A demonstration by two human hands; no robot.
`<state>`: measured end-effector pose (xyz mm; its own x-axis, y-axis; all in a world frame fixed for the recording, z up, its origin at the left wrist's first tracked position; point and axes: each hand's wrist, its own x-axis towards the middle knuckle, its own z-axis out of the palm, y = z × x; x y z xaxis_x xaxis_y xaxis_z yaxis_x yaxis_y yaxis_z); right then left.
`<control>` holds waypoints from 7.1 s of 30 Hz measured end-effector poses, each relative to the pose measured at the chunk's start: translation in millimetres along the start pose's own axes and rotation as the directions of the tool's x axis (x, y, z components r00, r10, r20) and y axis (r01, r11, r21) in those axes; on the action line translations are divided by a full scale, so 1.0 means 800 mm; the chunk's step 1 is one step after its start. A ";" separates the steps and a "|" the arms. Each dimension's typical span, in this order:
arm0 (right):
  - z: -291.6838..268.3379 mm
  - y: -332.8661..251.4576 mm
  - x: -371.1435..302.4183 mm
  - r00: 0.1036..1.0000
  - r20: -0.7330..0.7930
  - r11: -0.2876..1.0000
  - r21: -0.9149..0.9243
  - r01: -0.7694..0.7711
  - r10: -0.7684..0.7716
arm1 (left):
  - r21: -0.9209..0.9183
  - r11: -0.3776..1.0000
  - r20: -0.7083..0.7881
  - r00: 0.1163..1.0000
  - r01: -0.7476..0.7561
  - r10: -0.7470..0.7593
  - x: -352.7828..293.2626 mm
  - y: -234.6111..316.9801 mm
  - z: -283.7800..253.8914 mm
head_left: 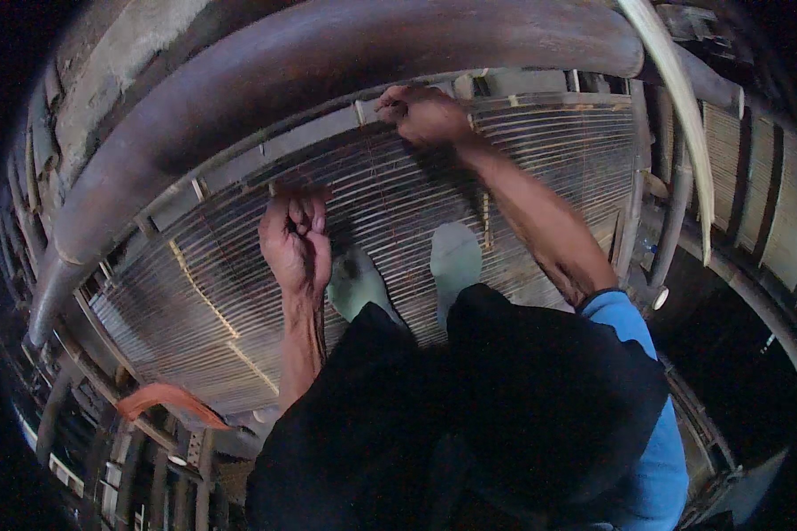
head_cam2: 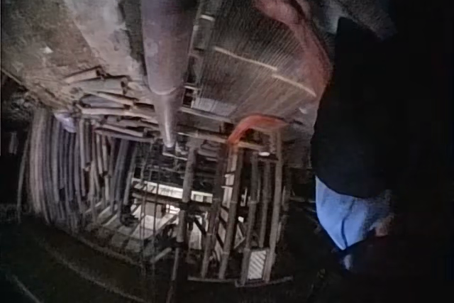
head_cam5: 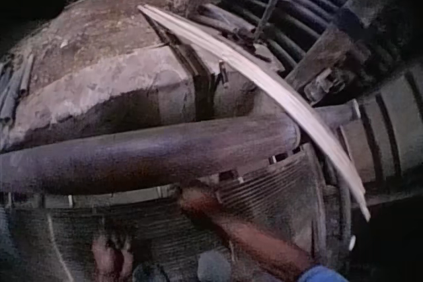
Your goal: The person weaves thin bamboo strips into a mat using a frame and thread, adding strips from a bundle one at a time.
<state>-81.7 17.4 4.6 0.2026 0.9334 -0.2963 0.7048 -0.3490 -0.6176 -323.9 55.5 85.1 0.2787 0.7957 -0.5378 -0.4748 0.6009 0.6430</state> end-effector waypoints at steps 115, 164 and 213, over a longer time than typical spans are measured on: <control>0.132 -0.333 0.011 0.979 0.156 0.961 0.262 0.086 -0.130 | 0.217 0.975 0.216 0.971 0.052 -0.100 0.040 0.357 -0.238; 0.196 -0.261 0.092 0.985 -0.141 0.833 0.531 0.157 -0.096 | 0.723 -0.620 0.479 0.868 -0.304 0.133 0.132 0.232 -0.212; 0.186 -0.277 0.109 0.937 0.350 1.000 -0.012 0.013 -0.008 | 0.752 -0.527 0.648 0.593 -0.396 0.479 0.085 0.159 -0.285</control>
<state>-321.9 163.6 7.2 -0.0542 0.8478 -0.5276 0.7154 -0.3356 -0.6129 -555.9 168.9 6.0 0.4784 0.8087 0.3422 0.7677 -0.5744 0.2842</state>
